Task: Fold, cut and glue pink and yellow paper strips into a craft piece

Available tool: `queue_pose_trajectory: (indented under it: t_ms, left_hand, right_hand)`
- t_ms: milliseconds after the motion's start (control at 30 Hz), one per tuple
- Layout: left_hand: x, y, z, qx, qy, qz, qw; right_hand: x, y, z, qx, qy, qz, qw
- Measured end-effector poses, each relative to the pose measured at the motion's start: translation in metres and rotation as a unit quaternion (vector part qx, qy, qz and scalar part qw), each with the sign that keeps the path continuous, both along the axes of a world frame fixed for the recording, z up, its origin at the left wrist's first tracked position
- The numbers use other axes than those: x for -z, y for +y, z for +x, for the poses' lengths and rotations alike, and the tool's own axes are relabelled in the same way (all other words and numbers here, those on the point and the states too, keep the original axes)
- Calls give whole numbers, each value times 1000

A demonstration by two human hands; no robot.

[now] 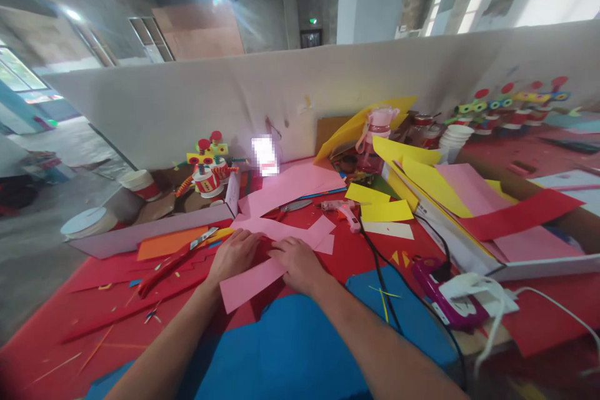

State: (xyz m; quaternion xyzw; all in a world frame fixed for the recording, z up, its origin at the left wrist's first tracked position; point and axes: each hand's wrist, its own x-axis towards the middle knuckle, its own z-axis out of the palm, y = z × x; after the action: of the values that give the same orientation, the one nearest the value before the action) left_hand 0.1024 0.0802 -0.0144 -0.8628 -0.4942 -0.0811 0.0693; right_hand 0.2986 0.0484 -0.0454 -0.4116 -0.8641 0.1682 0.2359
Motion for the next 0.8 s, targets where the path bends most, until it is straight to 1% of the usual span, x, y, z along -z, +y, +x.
queue_pose_trajectory:
  t_ms: [133,267,467,533,633,700,800]
  left_hand:
    - [-2,-6,8,-13,5,-10,1000]
    - [0,-11,15,14,4,-19,1000]
    - [5,-5,15,39,22,-40,998]
    - [4,-3,13,52,23,-35,998]
    - [-6,-1,4,82,10,-22,996]
    - [-19,1,-7,57,-23,-15,998]
    - [-42,2,-22,-2,-79,-21,997]
  right_hand:
    - [1,-2,-1,13,-4,-8,1000]
    - [0,-3,-2,18,-12,-7,1000]
    - [-9,-7,-4,29,-31,-15,999]
    - [-11,-7,-5,38,-44,-9,998]
    - [-9,-7,-2,37,-56,14,998]
    - [-7,-8,-1,37,-66,30,997]
    - [-7,-11,-3,73,-109,57,990]
